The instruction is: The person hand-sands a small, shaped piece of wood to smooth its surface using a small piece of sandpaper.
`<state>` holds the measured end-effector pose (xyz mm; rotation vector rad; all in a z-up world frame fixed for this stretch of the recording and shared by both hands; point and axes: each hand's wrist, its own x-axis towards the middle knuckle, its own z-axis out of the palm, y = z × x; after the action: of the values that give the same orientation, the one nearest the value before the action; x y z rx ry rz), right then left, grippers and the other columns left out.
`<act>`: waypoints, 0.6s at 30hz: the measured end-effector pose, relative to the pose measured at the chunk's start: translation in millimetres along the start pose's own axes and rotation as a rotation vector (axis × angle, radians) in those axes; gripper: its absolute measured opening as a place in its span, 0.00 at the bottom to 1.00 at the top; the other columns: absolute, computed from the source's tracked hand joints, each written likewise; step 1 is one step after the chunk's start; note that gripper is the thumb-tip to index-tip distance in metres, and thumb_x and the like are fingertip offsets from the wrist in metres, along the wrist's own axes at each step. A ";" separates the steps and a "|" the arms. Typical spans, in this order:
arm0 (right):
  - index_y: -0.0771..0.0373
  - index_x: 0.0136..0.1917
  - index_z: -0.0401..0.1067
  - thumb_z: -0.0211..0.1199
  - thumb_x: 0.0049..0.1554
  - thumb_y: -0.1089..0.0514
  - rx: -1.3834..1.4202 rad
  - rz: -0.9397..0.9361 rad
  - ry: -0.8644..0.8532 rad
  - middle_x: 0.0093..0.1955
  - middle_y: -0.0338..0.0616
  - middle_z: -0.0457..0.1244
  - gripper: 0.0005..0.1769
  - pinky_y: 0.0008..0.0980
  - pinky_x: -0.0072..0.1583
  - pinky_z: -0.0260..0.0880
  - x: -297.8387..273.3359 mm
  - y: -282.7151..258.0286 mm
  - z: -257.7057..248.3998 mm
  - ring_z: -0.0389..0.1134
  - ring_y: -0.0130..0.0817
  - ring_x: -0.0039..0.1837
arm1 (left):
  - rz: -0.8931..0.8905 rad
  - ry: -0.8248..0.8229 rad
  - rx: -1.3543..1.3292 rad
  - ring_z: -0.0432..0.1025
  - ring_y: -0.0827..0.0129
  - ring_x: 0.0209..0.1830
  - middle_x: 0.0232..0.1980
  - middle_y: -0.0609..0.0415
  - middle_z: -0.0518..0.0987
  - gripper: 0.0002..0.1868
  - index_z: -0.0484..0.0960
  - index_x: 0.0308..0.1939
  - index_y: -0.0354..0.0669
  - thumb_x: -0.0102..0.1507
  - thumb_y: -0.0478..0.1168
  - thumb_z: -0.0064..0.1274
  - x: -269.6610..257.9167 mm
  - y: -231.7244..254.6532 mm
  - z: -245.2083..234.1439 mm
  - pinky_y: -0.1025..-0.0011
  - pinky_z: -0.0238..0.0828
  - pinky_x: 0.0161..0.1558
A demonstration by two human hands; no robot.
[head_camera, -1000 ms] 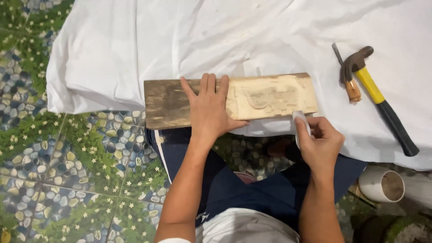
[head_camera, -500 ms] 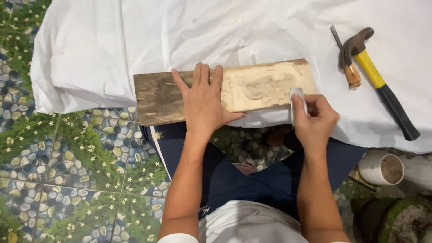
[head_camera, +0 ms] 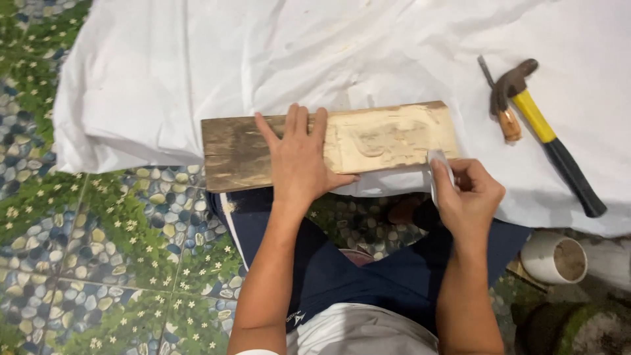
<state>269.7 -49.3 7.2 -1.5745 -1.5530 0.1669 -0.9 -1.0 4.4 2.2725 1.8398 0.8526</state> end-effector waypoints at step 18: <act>0.65 0.40 0.79 0.75 0.58 0.64 0.033 0.049 -0.023 0.24 0.51 0.63 0.07 0.31 0.33 0.61 0.5 -26.8 -12.4 0.61 0.34 0.27 | -0.025 -0.074 0.010 0.59 0.41 0.73 0.61 0.35 0.73 0.63 0.75 0.66 0.37 0.34 0.68 0.75 1.7 2.5 -1.5 0.15 0.28 0.63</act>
<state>258.1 -59.8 32.2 -1.5905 -1.5232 0.2372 0.7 -0.5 7.4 2.2501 1.8400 0.7466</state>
